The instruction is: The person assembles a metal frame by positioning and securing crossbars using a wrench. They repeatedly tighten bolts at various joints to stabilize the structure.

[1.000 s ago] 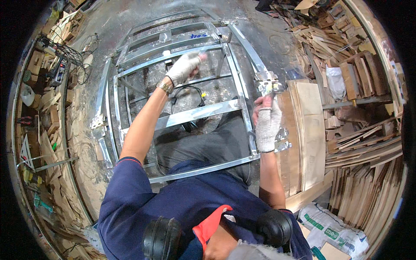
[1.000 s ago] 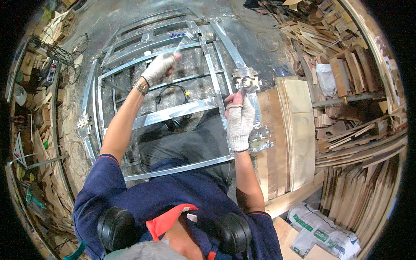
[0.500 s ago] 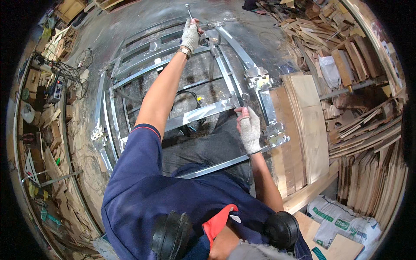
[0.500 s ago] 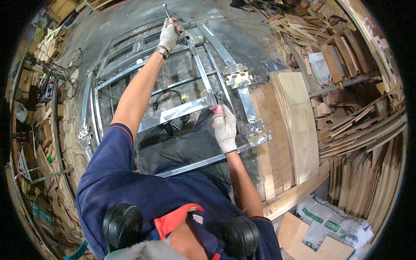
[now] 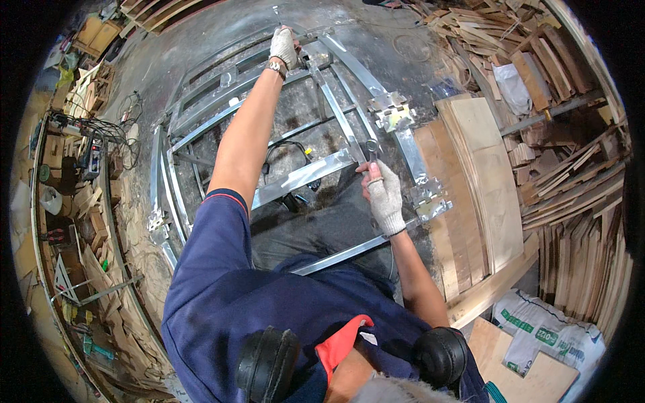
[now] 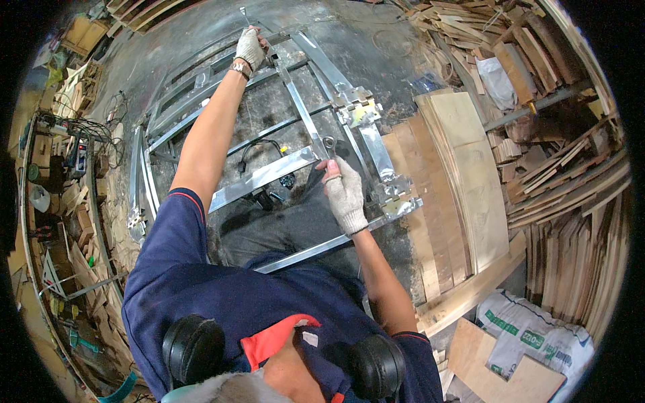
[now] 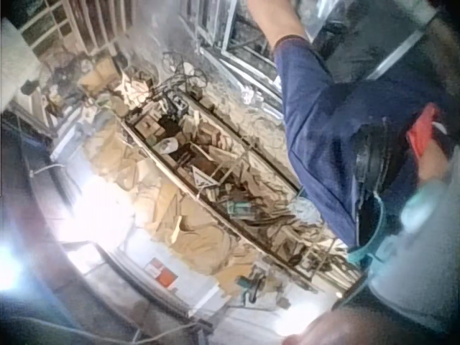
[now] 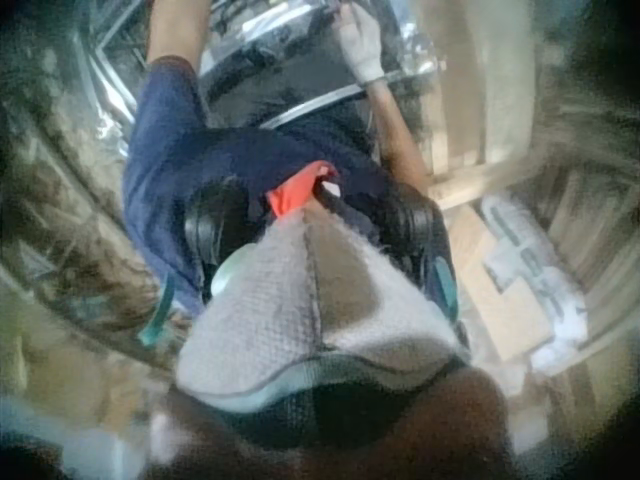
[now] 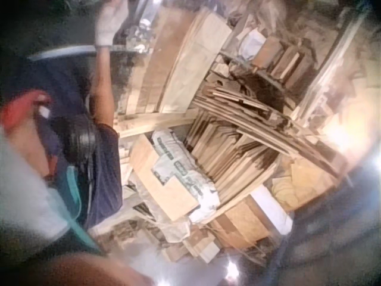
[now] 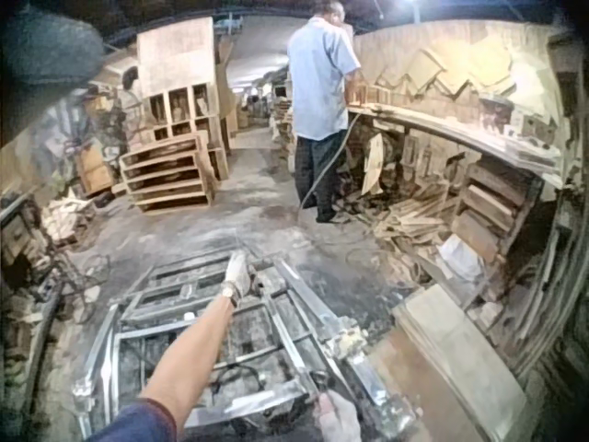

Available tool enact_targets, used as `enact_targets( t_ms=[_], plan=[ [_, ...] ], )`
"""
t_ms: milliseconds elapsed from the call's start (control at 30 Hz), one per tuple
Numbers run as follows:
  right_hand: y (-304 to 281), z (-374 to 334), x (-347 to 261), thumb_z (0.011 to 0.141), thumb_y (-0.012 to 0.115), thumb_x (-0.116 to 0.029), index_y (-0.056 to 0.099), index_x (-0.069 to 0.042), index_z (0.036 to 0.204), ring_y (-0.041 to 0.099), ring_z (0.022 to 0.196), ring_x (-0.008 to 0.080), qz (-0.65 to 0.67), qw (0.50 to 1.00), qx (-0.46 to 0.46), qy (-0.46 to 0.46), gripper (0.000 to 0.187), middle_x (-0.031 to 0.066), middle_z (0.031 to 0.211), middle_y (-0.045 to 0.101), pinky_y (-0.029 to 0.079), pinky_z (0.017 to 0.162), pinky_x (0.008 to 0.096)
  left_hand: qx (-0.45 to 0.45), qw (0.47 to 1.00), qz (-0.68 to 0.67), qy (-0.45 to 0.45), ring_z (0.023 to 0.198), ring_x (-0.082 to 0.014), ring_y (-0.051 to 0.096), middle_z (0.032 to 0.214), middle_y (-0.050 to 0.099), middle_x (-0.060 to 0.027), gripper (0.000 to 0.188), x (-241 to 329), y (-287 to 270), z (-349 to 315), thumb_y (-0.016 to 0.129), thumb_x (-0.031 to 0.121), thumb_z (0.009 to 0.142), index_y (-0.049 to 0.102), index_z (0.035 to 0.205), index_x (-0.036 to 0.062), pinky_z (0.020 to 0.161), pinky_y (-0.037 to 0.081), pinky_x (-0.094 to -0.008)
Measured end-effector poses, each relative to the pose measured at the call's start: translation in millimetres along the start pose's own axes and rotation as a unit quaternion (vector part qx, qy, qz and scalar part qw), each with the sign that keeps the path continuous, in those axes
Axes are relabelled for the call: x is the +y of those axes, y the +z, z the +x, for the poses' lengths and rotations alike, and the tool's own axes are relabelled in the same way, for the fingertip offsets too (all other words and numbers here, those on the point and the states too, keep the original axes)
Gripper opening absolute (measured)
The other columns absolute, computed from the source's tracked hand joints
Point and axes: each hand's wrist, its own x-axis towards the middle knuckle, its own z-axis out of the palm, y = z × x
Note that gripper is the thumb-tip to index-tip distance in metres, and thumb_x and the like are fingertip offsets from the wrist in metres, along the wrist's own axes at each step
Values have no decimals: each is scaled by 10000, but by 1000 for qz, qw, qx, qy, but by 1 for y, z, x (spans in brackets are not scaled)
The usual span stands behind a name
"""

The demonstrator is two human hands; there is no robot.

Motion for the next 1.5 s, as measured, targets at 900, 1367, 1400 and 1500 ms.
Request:
enact_targets(
  t_ms=[900,1367,1400,1500],
  plan=[
    [-19,48,-101,1018,537,-247,618,-53,1078,471,630,67,-181,971,28,-154,218,-15,750,525,379,554,247,-86,717,590,362,881,-404,641,1047,615,-187,254,-3,-41,-113,550,315,997,589,1071,75,728,508,-461],
    [24,228,-146,1026,432,-460,682,-54,919,652,788,394,-401,866,0,-298,489,194,764,661,507,725,489,-112,680,650,320,819,-414,652,915,663,-198,227,-12,-47,-105,480,313,1025,540,1097,106,684,506,-498],
    [31,239,-137,1029,437,-475,695,-59,921,660,748,349,-411,861,11,-299,501,152,717,660,509,708,458,-107,682,654,310,815,-415,652,911,662,-197,224,-12,-46,-107,478,312,1025,537,1095,107,680,505,-500],
    [51,271,-120,1024,446,-494,706,-52,915,671,746,342,-408,866,12,-289,524,151,714,672,512,713,447,-105,683,653,309,804,-416,658,889,668,-196,214,-8,-42,-113,496,296,1015,543,1094,102,666,509,-504]
  ],
)
